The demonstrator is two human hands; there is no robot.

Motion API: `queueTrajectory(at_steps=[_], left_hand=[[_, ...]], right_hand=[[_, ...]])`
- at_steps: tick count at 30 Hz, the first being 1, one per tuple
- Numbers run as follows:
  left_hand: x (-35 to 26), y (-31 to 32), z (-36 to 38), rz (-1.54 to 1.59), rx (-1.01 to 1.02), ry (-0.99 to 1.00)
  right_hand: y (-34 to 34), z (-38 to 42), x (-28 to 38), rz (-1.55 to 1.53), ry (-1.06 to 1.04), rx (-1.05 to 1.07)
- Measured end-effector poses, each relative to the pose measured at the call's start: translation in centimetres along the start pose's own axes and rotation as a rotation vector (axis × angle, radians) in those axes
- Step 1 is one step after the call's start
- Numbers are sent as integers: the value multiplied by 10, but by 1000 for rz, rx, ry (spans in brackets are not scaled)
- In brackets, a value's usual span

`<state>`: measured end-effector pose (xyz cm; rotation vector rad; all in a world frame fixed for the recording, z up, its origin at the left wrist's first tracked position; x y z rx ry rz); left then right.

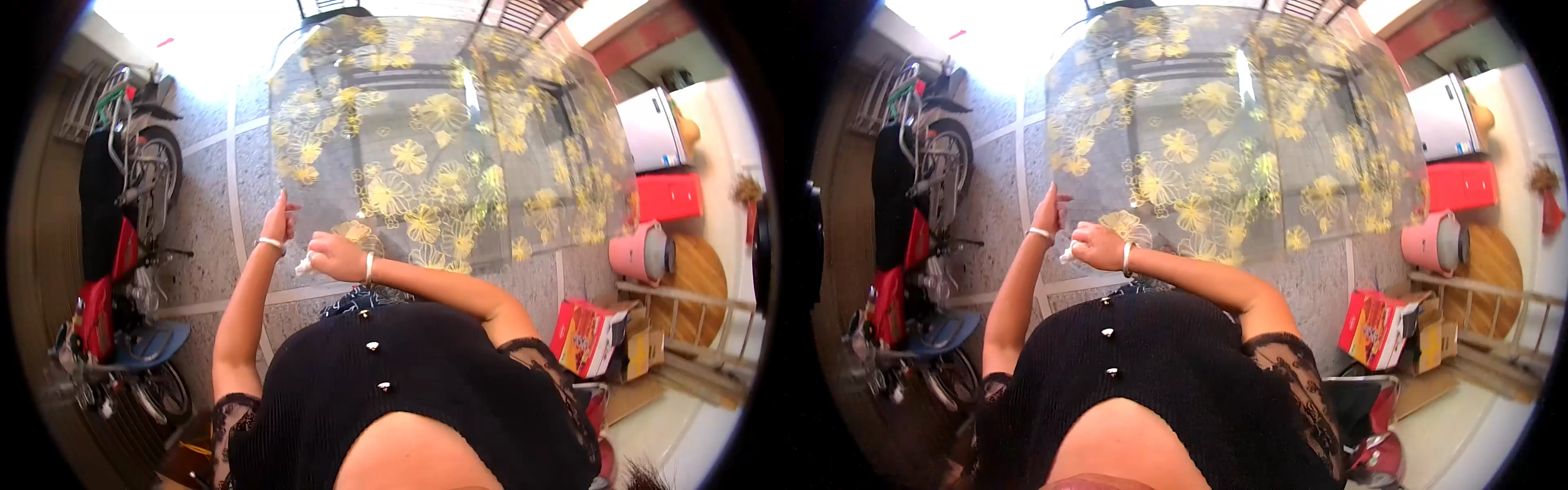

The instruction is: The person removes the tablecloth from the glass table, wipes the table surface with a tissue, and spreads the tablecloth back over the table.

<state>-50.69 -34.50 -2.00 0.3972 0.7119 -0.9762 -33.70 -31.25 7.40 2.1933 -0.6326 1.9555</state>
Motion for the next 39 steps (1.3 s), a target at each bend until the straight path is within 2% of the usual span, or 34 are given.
queueTrajectory(at_steps=[4,7,8,10,13,17,20,21,24,25,29,32,33,36,38,39], left_hand=[[-25,4,-23,25,-22,1],[-49,5,-35,-235,-84,116],[-54,-1,-44,-212,-114,114],[-57,-8,-71,-167,-164,112],[-49,-30,-137,-365,-196,155],[-72,-33,-148,-514,-56,191],[-73,-48,-166,-797,-215,540],[-79,-52,-159,-695,-213,588],[-108,-66,-151,-239,-14,661],[-128,-68,-132,-328,2,611],[-120,-74,-154,-646,15,617],[-95,-84,-189,-668,-9,438],[-77,-89,-226,-537,117,623],[-120,-91,-194,-288,285,-53],[-136,-88,-211,-234,274,-74],[-143,-85,-219,-208,277,-87]], right_hand=[[-8,-8,-6,-39,9,4],[-8,-12,-3,-71,116,11],[-8,-14,-4,-86,116,1],[-6,-17,-4,-108,121,-25],[-6,-27,0,-132,144,-56],[9,-44,-9,-84,199,-154],[24,-53,-21,-7,245,-185],[33,-51,-20,-37,286,-215],[65,-48,-12,-26,315,-273],[75,-48,-18,28,337,-284],[87,-35,-59,53,462,-430],[84,-35,-65,-2,492,-540],[85,-35,-68,-38,518,-554],[90,-29,-83,-55,511,-596],[90,-27,-87,-122,513,-601],[88,-26,-80,-199,598,-625]])
Point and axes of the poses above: each hand's wrist, its own z-axis away from the middle knuckle, its own y-axis out of the palm, x = y × z, the point moved 4 cm from there along -z, towards the middle knuckle, and after that the axes turned 7 degrees about -z, right-handed, at the moved point
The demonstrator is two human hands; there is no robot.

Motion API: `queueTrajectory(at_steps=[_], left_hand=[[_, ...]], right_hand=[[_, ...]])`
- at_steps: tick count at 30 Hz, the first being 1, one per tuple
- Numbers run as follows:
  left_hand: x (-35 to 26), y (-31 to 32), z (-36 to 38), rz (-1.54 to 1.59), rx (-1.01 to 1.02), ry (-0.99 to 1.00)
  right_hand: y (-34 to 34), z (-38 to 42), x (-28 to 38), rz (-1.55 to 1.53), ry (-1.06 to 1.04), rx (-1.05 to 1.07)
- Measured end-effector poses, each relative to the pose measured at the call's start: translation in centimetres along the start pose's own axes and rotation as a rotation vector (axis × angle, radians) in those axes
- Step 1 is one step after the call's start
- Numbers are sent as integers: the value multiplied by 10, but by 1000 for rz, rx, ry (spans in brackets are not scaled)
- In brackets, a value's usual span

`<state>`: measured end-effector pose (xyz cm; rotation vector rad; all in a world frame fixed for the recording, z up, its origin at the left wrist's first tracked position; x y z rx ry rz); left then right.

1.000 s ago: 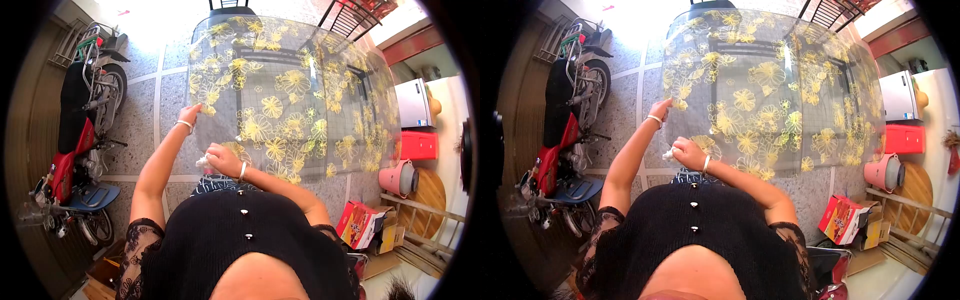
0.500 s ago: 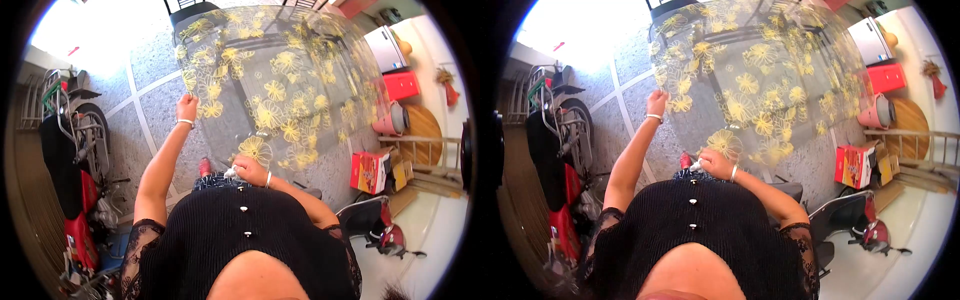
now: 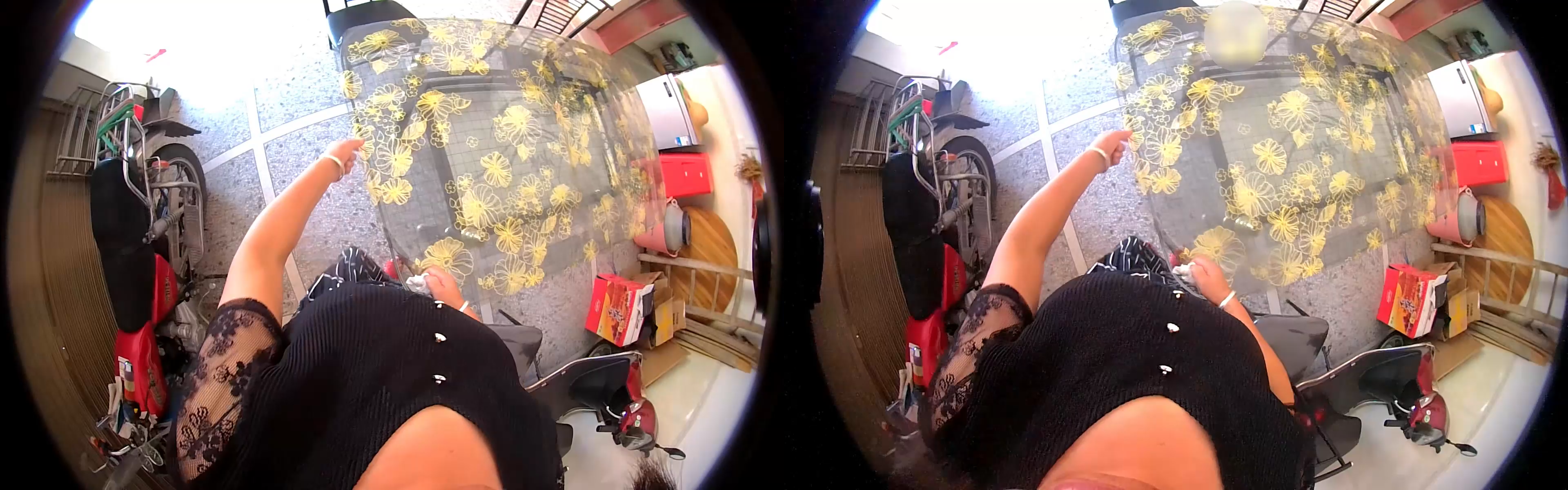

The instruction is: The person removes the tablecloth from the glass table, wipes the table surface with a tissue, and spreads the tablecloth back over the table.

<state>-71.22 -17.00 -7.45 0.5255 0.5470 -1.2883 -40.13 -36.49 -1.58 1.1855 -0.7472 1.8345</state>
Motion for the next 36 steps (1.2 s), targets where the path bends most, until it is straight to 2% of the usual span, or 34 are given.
queueTrajectory(at_steps=[3,7,8,9,11,14,15,16,18,20,21,23,25,27,28,29,30,31,33,36], left_hand=[[-39,-3,-22,63,-38,-10],[-95,-30,-89,-27,-173,152],[-109,-42,-113,-35,-225,181],[-131,-43,-118,-64,-360,222],[-154,-62,-167,-42,-380,319],[-191,-86,-202,-186,-238,322],[-204,-86,-189,-230,-201,273],[-206,-93,-215,-308,-171,307],[-207,-94,-231,-275,-139,246],[-200,-102,-260,-365,-152,301],[-206,-96,-232,-344,-90,226],[-207,-97,-223,-294,26,205],[-206,-106,-234,-330,33,173],[-210,-103,-216,-271,56,63],[-208,-106,-223,-264,97,11],[-207,-108,-230,-256,128,-41],[-205,-107,-230,-246,133,-72],[-204,-105,-224,-231,131,-99],[-202,-100,-215,-304,95,-110],[-202,-97,-221,-372,87,-115]], right_hand=[[-12,4,4,-94,59,-100],[-15,13,29,-77,27,-292],[-14,14,25,-43,17,-339],[-12,14,16,-10,9,-390],[-3,22,4,101,43,-438],[15,18,6,337,130,-476],[26,20,12,415,165,-523],[36,20,17,493,194,-580],[55,17,22,630,223,-652],[74,18,30,731,299,-707],[81,21,28,753,306,-753],[100,35,14,770,321,-964],[116,52,8,674,550,-1126],[135,80,-33,422,650,-1377],[147,94,-53,122,685,-1569],[161,96,-76,-587,454,-1788],[168,103,-89,-756,369,-1726],[168,100,-81,-773,309,-1842],[170,94,-78,-900,338,-1994],[163,88,-79,-1050,579,-1982]])
Point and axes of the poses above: each hand's wrist, its own z-axis away from the middle knuckle, its own y-axis out of the palm, x = y × z, the point moved 4 cm from there along -z, towards the middle knuckle, and after that the axes turned 7 degrees about -z, right-handed, at the moved point
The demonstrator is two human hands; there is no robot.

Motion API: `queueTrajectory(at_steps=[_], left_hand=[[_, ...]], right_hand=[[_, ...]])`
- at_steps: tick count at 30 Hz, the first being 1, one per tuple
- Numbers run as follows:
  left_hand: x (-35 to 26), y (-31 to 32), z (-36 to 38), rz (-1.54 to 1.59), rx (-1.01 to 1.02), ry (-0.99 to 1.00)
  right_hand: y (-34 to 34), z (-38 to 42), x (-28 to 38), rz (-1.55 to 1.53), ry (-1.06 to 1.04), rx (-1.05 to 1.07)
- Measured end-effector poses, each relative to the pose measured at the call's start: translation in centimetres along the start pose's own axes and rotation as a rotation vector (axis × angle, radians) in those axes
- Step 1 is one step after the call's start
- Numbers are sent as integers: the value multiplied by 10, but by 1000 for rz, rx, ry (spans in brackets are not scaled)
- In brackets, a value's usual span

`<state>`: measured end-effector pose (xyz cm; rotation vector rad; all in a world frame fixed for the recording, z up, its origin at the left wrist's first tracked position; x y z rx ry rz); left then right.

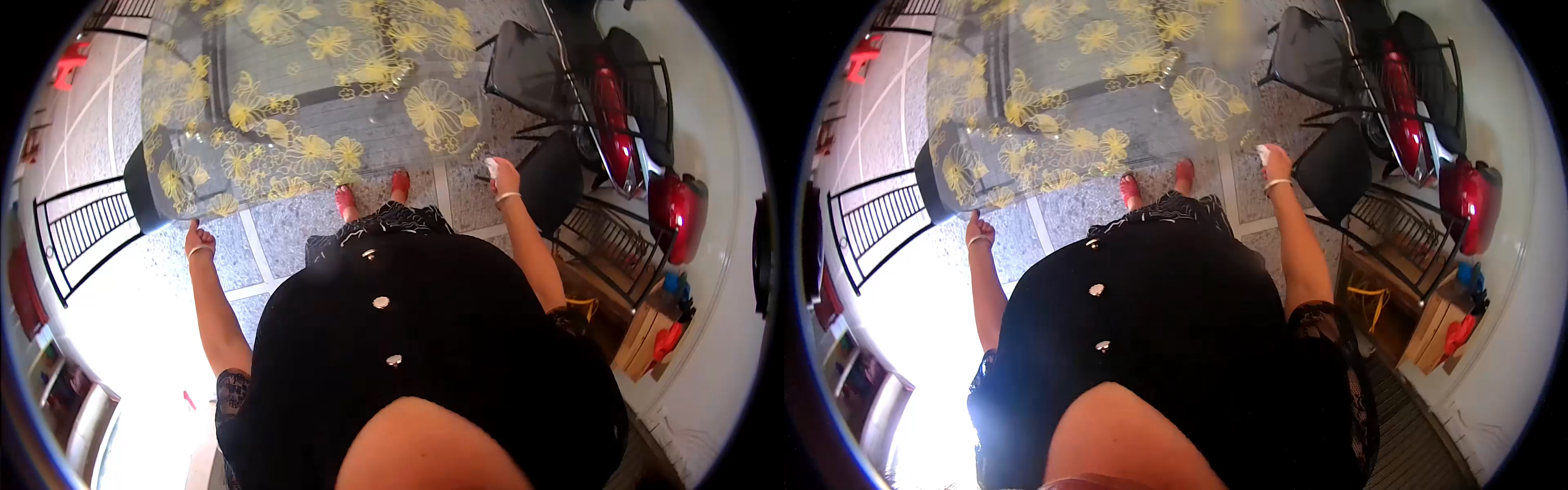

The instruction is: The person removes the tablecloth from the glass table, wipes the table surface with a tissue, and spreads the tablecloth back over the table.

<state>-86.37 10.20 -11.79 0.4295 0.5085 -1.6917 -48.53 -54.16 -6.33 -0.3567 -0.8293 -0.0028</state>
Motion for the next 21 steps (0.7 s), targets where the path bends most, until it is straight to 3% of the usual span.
queueTrajectory(at_steps=[3,6,9,13,18,21], left_hand=[[0,1,-5,7,-16,-3],[0,6,0,-8,-45,-2],[0,-1,-12,13,-24,21],[-7,0,-1,-46,-80,56],[-31,-7,37,-104,-69,251],[-25,-5,41,-179,-100,302]], right_hand=[[9,-16,-16,-121,147,158],[27,2,5,-13,175,238],[41,-5,6,-8,-77,346],[47,-2,15,-71,-61,314],[26,26,49,-117,-286,405],[23,15,40,-97,-302,410]])
Point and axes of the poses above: each hand's wrist, its own z-axis away from the middle knuckle, its own y-axis out of the palm, x = y × z, the point moved 4 cm from there along -z, towards the middle knuckle, and after that the axes turned 7 degrees about -z, right-handed, at the moved point
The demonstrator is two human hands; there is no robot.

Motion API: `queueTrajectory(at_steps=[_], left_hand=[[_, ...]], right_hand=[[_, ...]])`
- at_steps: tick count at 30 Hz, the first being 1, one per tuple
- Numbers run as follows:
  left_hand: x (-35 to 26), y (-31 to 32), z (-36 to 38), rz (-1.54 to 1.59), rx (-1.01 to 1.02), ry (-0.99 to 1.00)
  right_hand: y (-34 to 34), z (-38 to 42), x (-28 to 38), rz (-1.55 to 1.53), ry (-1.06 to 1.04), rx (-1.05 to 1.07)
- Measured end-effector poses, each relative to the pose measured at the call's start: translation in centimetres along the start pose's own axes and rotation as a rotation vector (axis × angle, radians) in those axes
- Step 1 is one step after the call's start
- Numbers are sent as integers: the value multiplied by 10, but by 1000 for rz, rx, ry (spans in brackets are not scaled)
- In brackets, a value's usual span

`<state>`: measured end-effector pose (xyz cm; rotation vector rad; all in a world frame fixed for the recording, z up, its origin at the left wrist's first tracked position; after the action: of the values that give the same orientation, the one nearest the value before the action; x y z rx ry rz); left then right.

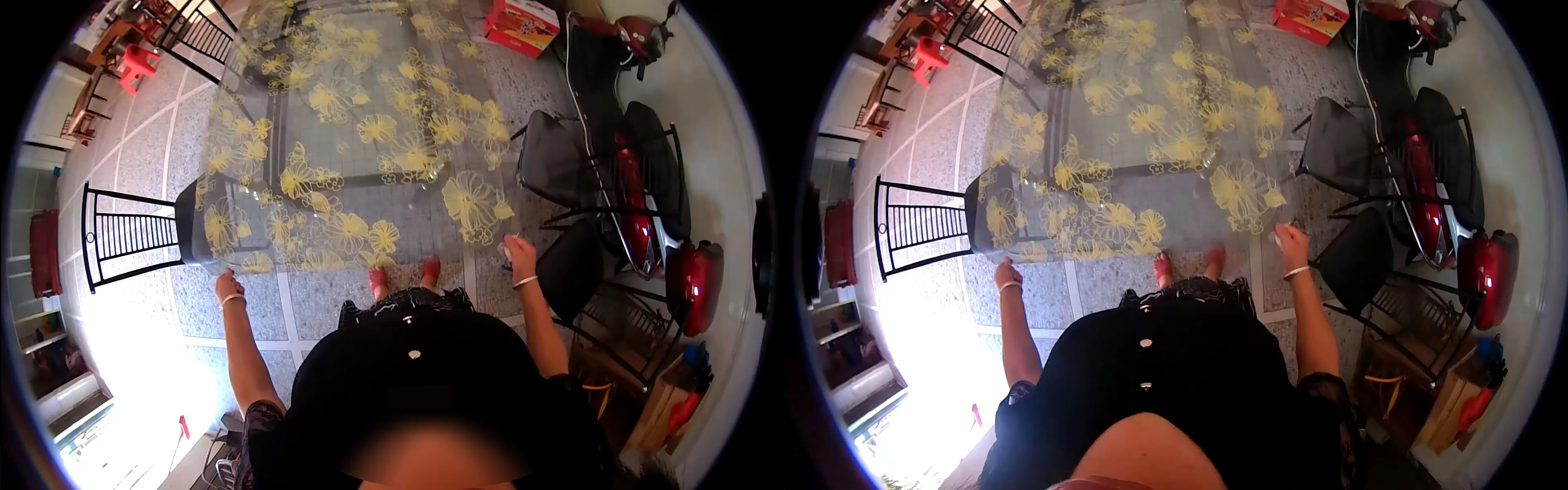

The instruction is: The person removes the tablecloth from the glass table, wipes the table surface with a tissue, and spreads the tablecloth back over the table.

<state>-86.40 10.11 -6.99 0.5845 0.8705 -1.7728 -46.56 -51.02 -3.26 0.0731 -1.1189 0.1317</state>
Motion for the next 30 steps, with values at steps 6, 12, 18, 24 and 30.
queueTrajectory(at_steps=[6,12,18,24,30], left_hand=[[51,8,-65,-101,-45,-3],[22,9,-10,-123,-142,147],[90,3,-139,-490,219,141],[76,-25,-83,-724,-356,170],[2,85,84,-662,-369,643]], right_hand=[[-3,-34,-64,113,-60,-37],[-13,-34,-65,209,-103,-97],[7,-20,-41,248,227,-133],[4,-7,-36,263,271,-18],[-67,-38,-39,259,377,-58]])
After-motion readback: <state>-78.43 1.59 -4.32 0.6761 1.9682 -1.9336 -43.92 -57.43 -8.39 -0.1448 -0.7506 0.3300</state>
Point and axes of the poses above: each hand's wrist, its own z-axis away from the middle knuckle, its own y-axis out of the palm, x = y × z, the point moved 4 cm from there along -z, towards the middle knuckle, and after that the axes turned 7 degrees about -z, right-handed, at the moved point
